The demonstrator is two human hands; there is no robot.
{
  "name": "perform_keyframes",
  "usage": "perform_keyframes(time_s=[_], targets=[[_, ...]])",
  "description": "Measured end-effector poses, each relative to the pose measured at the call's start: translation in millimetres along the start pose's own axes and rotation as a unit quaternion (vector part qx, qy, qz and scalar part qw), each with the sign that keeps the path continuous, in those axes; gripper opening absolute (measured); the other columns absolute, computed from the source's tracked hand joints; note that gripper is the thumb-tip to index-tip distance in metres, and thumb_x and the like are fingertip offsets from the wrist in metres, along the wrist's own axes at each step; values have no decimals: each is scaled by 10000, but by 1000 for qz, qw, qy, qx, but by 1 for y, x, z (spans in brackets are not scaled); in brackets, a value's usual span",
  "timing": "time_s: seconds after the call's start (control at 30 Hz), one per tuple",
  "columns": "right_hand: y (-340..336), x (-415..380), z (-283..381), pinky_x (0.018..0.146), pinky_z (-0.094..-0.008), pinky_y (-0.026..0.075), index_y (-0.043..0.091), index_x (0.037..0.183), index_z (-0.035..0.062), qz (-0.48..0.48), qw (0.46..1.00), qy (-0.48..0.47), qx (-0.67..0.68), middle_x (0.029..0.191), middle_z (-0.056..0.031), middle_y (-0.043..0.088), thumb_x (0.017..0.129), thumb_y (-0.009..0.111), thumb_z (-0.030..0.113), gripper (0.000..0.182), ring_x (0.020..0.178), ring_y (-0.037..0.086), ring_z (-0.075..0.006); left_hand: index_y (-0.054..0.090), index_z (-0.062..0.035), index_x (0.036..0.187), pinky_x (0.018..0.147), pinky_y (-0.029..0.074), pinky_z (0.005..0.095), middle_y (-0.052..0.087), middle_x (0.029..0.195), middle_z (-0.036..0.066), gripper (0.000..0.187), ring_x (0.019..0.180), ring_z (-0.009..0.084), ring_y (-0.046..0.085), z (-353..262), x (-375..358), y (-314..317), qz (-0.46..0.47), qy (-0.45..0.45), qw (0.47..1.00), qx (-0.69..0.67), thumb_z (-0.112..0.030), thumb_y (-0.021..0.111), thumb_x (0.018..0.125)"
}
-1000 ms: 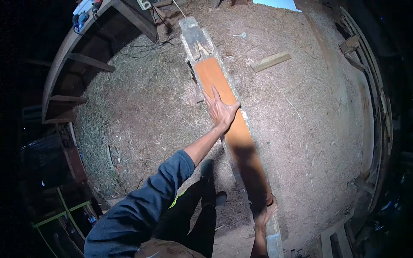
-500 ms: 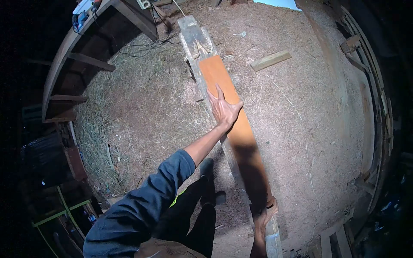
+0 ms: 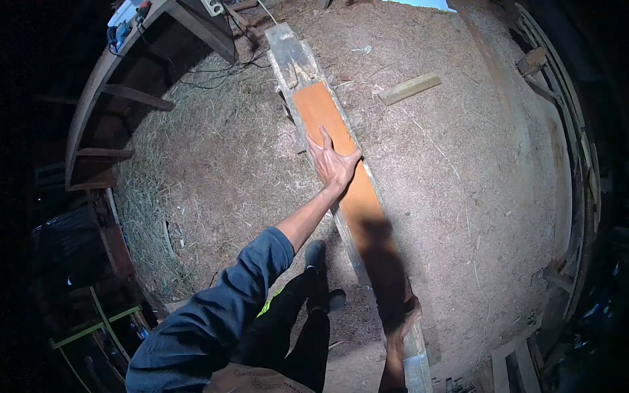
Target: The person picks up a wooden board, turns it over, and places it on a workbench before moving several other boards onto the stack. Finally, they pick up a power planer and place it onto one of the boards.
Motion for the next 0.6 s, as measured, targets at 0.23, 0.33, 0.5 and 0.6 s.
perform_keyframes(time_s=[0.23,0.33,0.5,0.6], targets=[[7,13,15,552,-390,488,592,926,-40,-3,972,-98,-214,749,-113,603,673,855,183,427,689,593,-205,224,-85,1639,1220,318,495,99,1634,383,1269,1511,518,222,-5,18,-5,-15,2,1000,10,-479,892,634],[13,15,13,535,-400,466,601,883,-36,-52,957,-214,-189,722,-136,604,619,897,176,450,672,603,-215,223,-90,1640,1230,303,493,100,1633,385,1264,1516,518,212,-5,23,-5,-11,0,1000,6,-484,887,640],[11,10,30,520,-393,468,583,865,-31,-22,956,-240,-168,712,-121,597,592,915,175,476,650,602,-219,217,-91,1642,1234,295,493,110,1629,388,1269,1509,523,219,-3,24,-2,-14,1,1000,24,-510,874,640],[9,8,16,504,-373,476,566,852,-30,-19,959,-217,-181,708,-109,585,653,882,186,432,632,592,-210,217,-90,1641,1239,283,495,99,1632,385,1274,1507,529,214,-1,18,-2,-11,-4,1000,8,-516,872,635]])
Point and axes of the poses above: each hand's wrist, its own x-axis towards the middle knuckle, its own y-axis out of the palm, z = x × y, the point moved 7 cm from there along x, towards the middle knuckle
